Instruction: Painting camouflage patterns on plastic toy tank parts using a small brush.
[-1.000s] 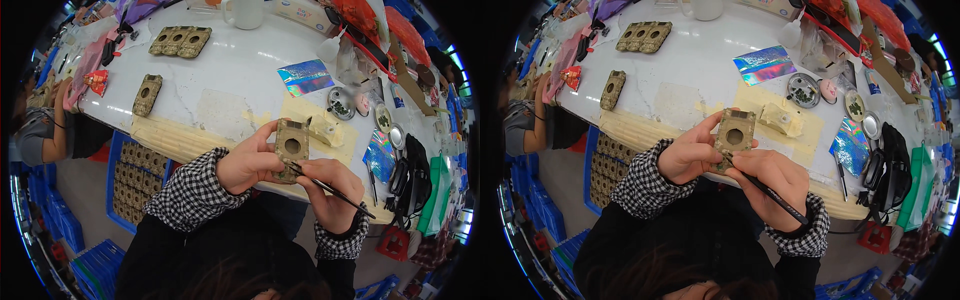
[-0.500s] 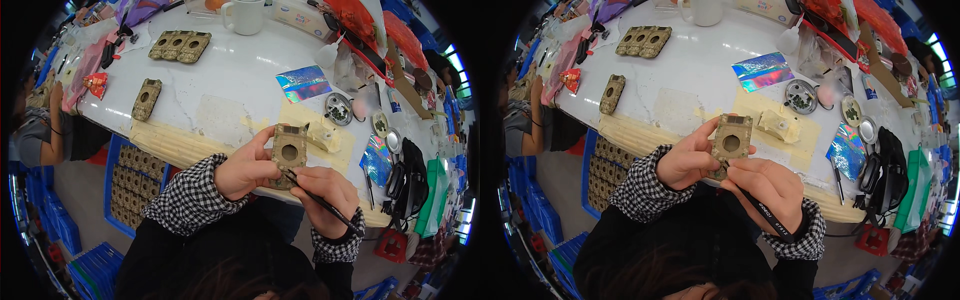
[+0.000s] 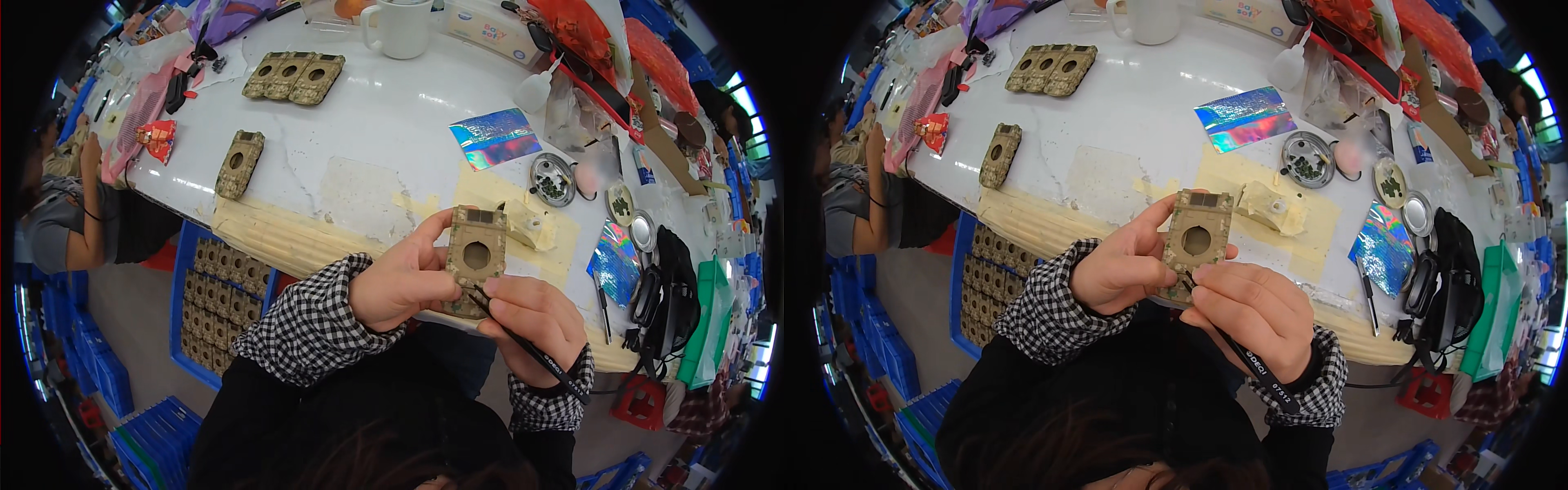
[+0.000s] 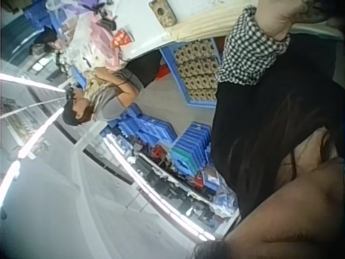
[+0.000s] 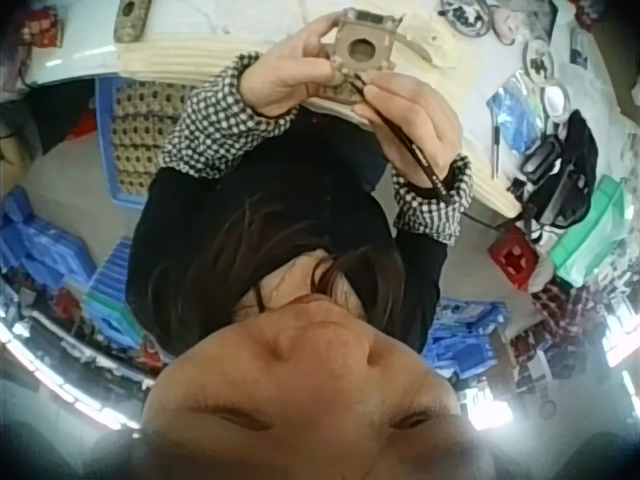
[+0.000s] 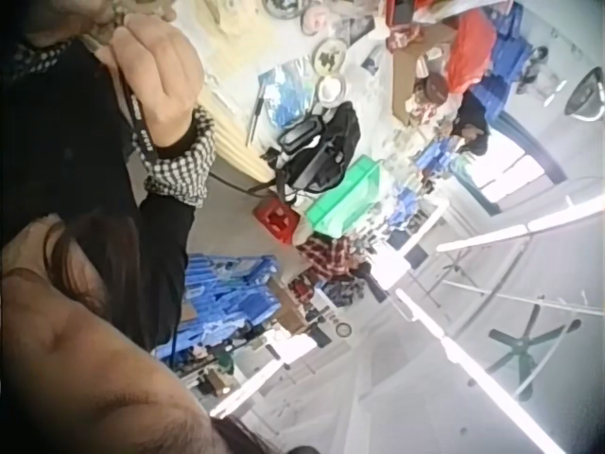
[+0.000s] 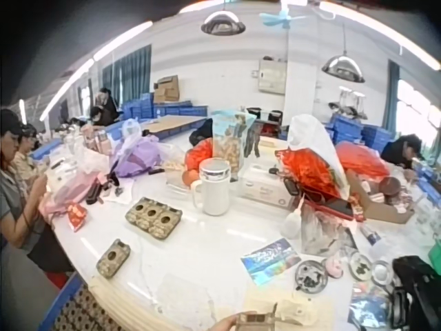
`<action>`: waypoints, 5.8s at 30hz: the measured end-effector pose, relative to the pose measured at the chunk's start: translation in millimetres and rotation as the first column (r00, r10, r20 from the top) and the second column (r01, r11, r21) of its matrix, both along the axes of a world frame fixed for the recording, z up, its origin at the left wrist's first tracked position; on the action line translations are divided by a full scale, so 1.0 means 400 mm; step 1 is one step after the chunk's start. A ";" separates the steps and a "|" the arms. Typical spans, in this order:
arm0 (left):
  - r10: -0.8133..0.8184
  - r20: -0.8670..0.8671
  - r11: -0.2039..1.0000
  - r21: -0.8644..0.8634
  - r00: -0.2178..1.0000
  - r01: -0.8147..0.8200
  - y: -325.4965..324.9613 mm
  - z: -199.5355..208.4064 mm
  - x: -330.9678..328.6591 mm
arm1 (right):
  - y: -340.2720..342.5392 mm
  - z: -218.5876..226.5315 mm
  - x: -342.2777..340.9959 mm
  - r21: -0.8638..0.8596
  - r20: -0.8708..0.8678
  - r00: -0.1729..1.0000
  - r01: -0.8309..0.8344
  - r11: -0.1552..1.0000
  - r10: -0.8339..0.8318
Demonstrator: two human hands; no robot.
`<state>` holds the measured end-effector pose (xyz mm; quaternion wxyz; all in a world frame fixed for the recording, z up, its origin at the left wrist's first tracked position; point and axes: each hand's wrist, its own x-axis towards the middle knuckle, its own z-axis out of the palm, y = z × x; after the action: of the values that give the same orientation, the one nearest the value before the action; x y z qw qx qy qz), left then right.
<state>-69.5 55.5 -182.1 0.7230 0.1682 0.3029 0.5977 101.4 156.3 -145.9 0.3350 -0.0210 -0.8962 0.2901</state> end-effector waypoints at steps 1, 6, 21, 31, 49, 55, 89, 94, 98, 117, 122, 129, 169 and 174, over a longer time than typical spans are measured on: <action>0.009 0.009 1.000 0.007 1.000 -0.009 -0.001 -0.002 0.000 | 0.002 0.003 -0.001 -0.004 0.005 1.000 0.001 1.000 -0.001; 0.029 0.006 0.999 0.029 1.000 -0.029 -0.005 0.001 0.003 | 0.009 0.005 0.000 -0.134 0.025 0.999 0.051 0.990 -0.048; -0.010 -0.042 1.000 0.028 0.999 0.011 -0.010 -0.005 0.006 | 0.020 -0.030 0.014 -0.409 -0.082 0.995 0.018 0.912 -0.057; 0.016 0.032 0.999 -0.031 0.999 -0.015 -0.004 -0.002 -0.001 | -0.007 -0.065 0.034 -0.670 -0.210 0.972 -0.062 0.739 -0.108; 0.082 0.257 0.996 0.019 0.963 -0.090 0.000 0.026 0.019 | 0.008 -0.053 0.024 -0.696 -0.254 0.954 -0.067 0.715 -0.158; 0.104 0.317 0.994 -0.008 0.943 -0.107 0.005 0.019 0.029 | 0.017 -0.041 0.013 -0.656 -0.218 0.966 -0.038 0.754 -0.141; 0.247 -0.064 0.960 0.154 0.967 -0.235 0.000 0.004 -0.030 | 0.023 -0.084 0.073 -0.626 -0.368 0.889 -0.020 0.779 -0.273; 0.320 -0.015 0.935 0.168 0.947 -0.313 -0.022 -0.010 -0.056 | 0.020 -0.122 0.157 -0.631 -0.316 0.832 0.173 0.756 -0.455; 0.345 0.023 0.925 0.160 0.938 -0.344 -0.032 -0.022 -0.073 | 0.041 -0.159 0.227 -0.682 -0.320 0.765 0.224 0.696 -0.559; 0.391 0.328 0.887 0.114 0.860 -0.447 0.031 -0.114 -0.113 | -0.028 -0.200 0.253 -0.040 0.049 0.935 0.353 0.935 -0.351; 0.384 0.339 0.888 0.121 0.859 -0.444 0.031 -0.119 -0.116 | -0.027 -0.239 0.240 0.098 0.065 0.952 0.294 0.951 -0.301; 0.384 0.339 0.888 0.120 0.859 -0.444 0.031 -0.118 -0.115 | -0.026 -0.237 0.240 0.115 0.099 0.945 0.300 0.947 -0.312; 0.387 0.342 0.889 0.108 0.857 -0.444 0.033 -0.114 -0.112 | -0.024 -0.233 0.234 0.118 0.112 0.943 0.301 0.946 -0.314; 0.380 0.352 0.892 0.104 0.855 -0.440 0.031 -0.115 -0.115 | -0.026 -0.226 0.234 0.063 0.119 0.946 0.296 0.953 -0.301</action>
<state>-115.4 67.8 -228.1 0.5997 0.0644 0.1540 0.7826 195.0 146.0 -236.5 0.3175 -0.1674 -0.9085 0.2141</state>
